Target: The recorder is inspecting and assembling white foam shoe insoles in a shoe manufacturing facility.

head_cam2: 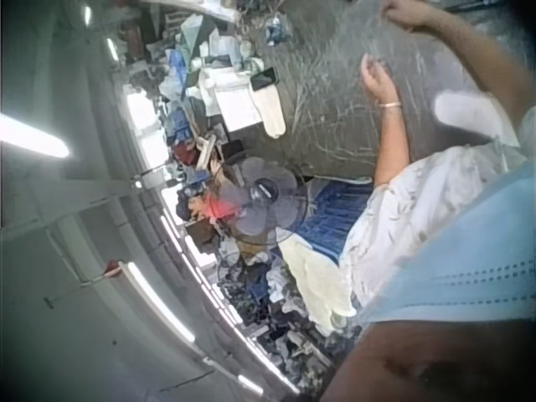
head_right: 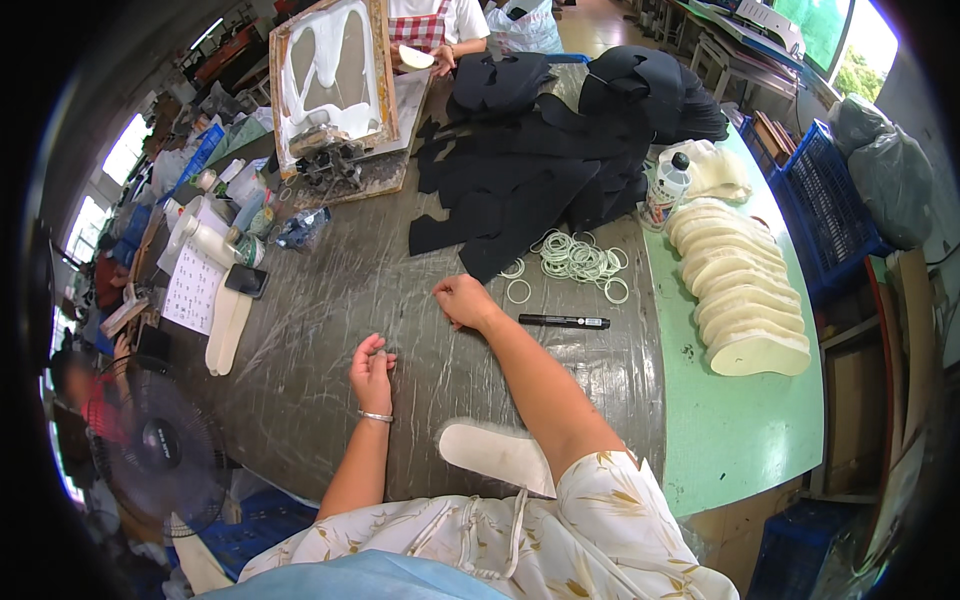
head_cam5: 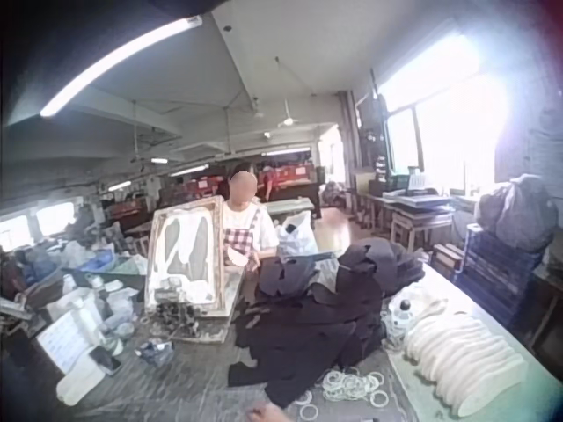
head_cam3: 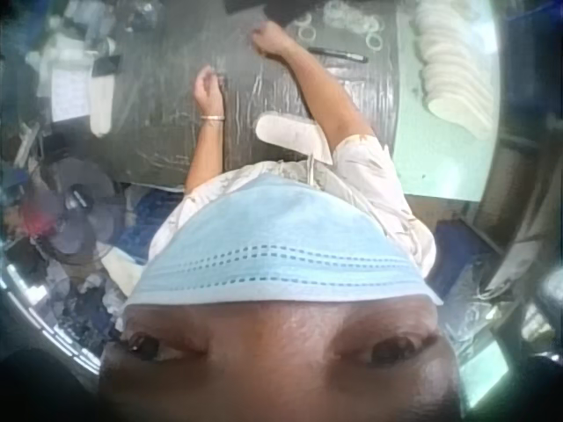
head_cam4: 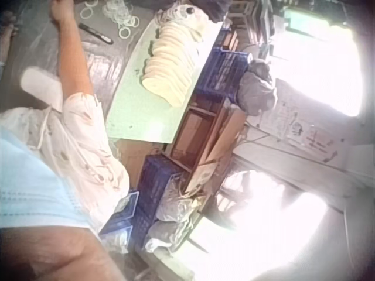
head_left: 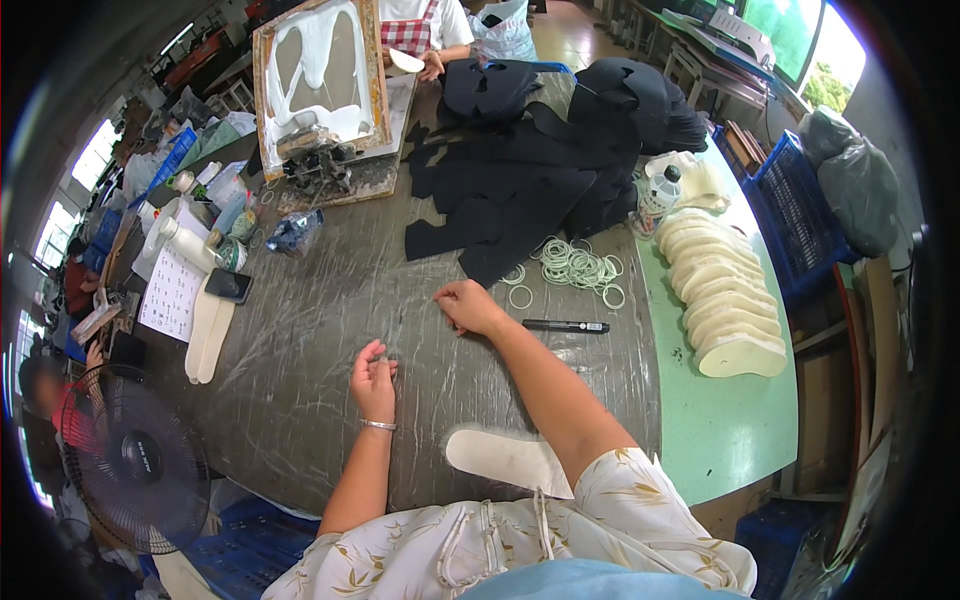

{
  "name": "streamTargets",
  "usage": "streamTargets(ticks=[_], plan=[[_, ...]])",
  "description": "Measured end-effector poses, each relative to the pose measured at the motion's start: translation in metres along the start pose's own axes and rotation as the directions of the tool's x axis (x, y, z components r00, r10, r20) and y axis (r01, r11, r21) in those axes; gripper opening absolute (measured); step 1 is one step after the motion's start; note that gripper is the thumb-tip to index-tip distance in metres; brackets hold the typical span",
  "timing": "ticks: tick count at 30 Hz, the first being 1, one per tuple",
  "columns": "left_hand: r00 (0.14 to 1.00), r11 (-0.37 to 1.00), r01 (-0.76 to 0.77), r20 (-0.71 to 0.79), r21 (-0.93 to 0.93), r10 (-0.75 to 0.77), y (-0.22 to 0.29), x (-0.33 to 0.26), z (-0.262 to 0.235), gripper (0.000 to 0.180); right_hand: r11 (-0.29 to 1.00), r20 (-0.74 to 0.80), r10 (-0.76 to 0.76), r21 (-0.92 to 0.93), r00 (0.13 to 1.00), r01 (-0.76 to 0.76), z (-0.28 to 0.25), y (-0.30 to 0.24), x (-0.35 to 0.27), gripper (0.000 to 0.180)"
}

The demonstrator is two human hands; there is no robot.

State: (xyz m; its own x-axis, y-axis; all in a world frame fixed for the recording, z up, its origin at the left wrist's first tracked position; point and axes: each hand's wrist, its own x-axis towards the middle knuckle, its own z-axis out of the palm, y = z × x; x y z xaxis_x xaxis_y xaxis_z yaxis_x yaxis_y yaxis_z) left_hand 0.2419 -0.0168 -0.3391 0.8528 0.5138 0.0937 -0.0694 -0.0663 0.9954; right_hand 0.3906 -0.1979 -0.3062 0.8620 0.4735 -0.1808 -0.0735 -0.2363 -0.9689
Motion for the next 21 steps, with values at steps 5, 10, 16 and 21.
streamTargets(ticks=[5, 10, 16, 21], plan=[[1.0, 1.0, -0.003, -0.006, 0.013, 0.003, -0.0007, 0.0002, 0.0001, 0.03, 1.0, 0.002, -0.017, -0.012, 1.0, 0.017, -0.0005, 0.004, 0.0028, 0.027], [1.0, 1.0, -0.006, 0.0, -0.002, 0.006, -0.0029, 0.0004, -0.0018, 0.029, 1.0, 0.011, 0.015, 0.003, 1.0, -0.015, 0.0007, 0.004, 0.0031, 0.027], [1.0, 1.0, 0.003, -0.011, -0.002, -0.003, -0.0027, 0.0005, -0.0016, 0.03, 1.0, 0.015, 0.023, -0.013, 1.0, -0.023, 0.0004, 0.0001, 0.0023, 0.027], [1.0, 1.0, 0.002, -0.006, -0.005, -0.002, -0.0003, -0.0002, 0.0003, 0.031, 1.0, 0.001, 0.004, -0.013, 1.0, -0.004, -0.0007, 0.0025, 0.0024, 0.027]])
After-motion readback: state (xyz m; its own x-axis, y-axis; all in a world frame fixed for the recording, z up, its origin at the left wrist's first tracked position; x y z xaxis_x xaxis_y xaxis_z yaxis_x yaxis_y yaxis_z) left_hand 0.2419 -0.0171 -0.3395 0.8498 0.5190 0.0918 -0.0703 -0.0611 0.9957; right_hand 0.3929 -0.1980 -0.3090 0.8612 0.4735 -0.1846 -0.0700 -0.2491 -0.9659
